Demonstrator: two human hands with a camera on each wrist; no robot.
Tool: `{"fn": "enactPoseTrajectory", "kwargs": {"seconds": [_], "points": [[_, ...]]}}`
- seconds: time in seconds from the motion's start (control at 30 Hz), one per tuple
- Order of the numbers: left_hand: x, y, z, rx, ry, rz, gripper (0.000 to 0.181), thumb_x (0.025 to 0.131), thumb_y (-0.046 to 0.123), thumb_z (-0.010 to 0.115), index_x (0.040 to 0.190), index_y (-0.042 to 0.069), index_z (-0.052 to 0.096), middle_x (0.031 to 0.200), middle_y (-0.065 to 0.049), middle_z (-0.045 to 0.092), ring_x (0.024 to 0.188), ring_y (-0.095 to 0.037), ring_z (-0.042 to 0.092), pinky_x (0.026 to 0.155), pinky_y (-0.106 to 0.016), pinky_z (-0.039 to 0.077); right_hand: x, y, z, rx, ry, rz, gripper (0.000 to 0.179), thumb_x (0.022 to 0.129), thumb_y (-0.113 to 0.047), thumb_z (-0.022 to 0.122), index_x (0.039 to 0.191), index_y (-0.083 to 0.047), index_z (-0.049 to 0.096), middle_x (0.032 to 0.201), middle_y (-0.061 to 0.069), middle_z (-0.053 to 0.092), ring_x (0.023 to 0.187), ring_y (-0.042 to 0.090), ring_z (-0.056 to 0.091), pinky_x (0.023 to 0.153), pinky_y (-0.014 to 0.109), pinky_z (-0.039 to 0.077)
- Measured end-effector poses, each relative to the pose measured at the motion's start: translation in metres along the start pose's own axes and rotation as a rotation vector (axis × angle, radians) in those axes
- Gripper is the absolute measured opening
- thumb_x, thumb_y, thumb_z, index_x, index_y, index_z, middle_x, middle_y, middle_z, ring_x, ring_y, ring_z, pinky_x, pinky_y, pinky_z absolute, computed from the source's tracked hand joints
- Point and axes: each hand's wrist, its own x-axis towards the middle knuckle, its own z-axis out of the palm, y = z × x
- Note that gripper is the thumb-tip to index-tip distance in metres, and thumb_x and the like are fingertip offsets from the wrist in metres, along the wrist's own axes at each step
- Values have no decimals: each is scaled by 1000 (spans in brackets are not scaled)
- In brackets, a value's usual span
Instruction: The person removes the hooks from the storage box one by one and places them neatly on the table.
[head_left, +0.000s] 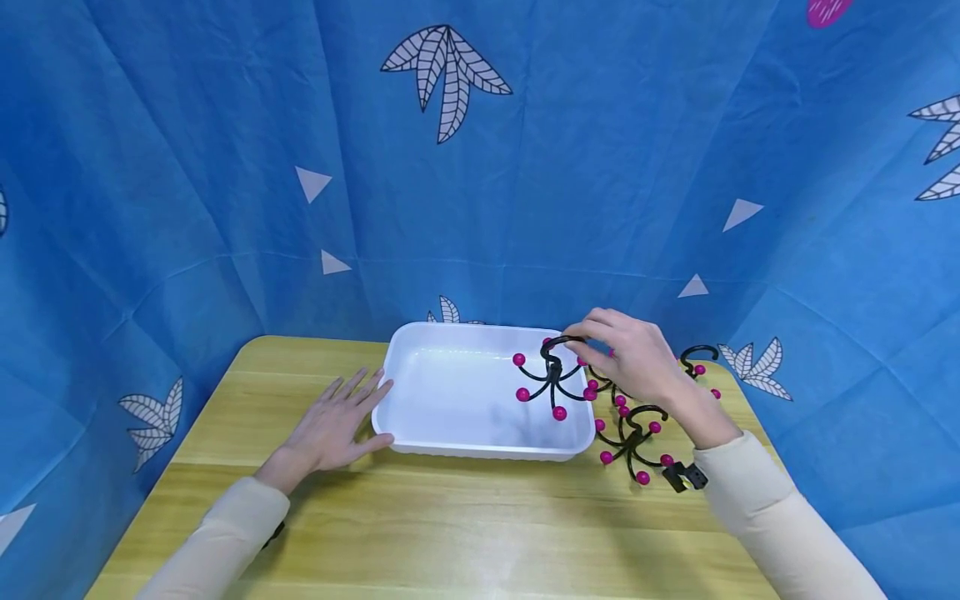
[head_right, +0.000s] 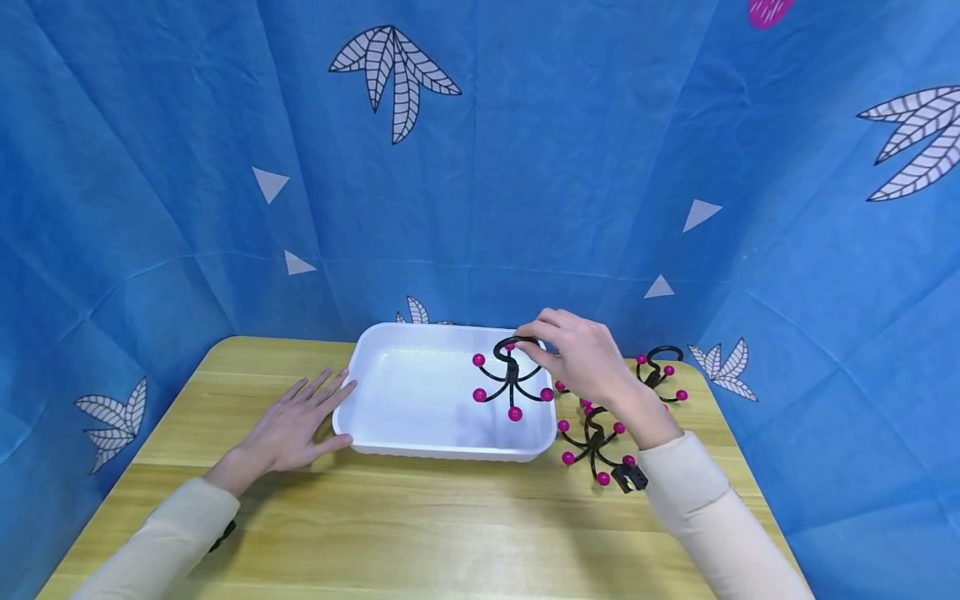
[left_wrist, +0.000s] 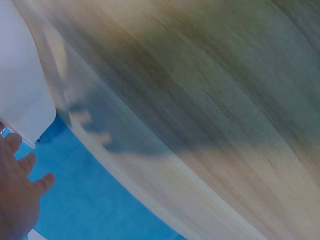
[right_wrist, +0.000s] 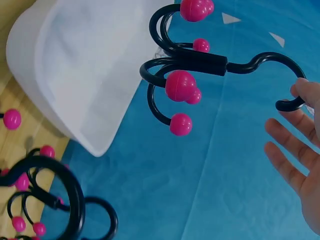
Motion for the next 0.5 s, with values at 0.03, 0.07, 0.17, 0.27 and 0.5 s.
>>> {"fn": "enactPoseTrajectory", "kwargs": {"seconds": [0.03, 0.07, 0.17, 0.27, 0.5], "points": [[0, 0, 0, 0, 0, 0, 91, 98, 74, 51, 169, 22, 27, 178, -6, 24, 165, -38, 23, 131, -64, 27, -1, 1, -3, -4, 3, 1, 19, 87, -11, 85, 106, -14, 81, 92, 0, 74, 72, 12, 63, 53, 24, 48], [0, 0, 0, -2, 1, 1, 91, 98, 74, 51, 169, 22, 27, 178, -6, 24, 165, -38, 23, 131, -64, 27, -3, 3, -5, -10, 6, -1, 20, 87, -10, 85, 105, -14, 81, 92, 0, 74, 73, 12, 64, 53, 25, 48], [0, -1, 0, -5, 4, 3, 91, 98, 74, 52, 169, 22, 28, 178, -6, 24, 165, -38, 23, 131, -64, 27, -6, 7, -12, -24, 27, -6, 15, 90, -13, 83, 105, -14, 81, 91, 1, 75, 72, 13, 65, 53, 26, 49], [0, 0, 0, -5, 6, 6, 91, 98, 73, 52, 169, 21, 28, 178, -6, 25, 164, -38, 24, 131, -64, 27, -10, 11, -20, -35, 56, -11, 22, 102, -33, 70, 104, -14, 81, 90, 1, 74, 72, 13, 65, 52, 26, 48], [-1, 0, -1, 1, 5, 6, 91, 98, 74, 51, 169, 21, 28, 178, -6, 24, 164, -38, 25, 131, -64, 28, -18, 20, -40, -52, 87, 7, 60, 106, -59, 40, 104, -15, 81, 89, -1, 74, 69, 13, 62, 50, 22, 44]]}}
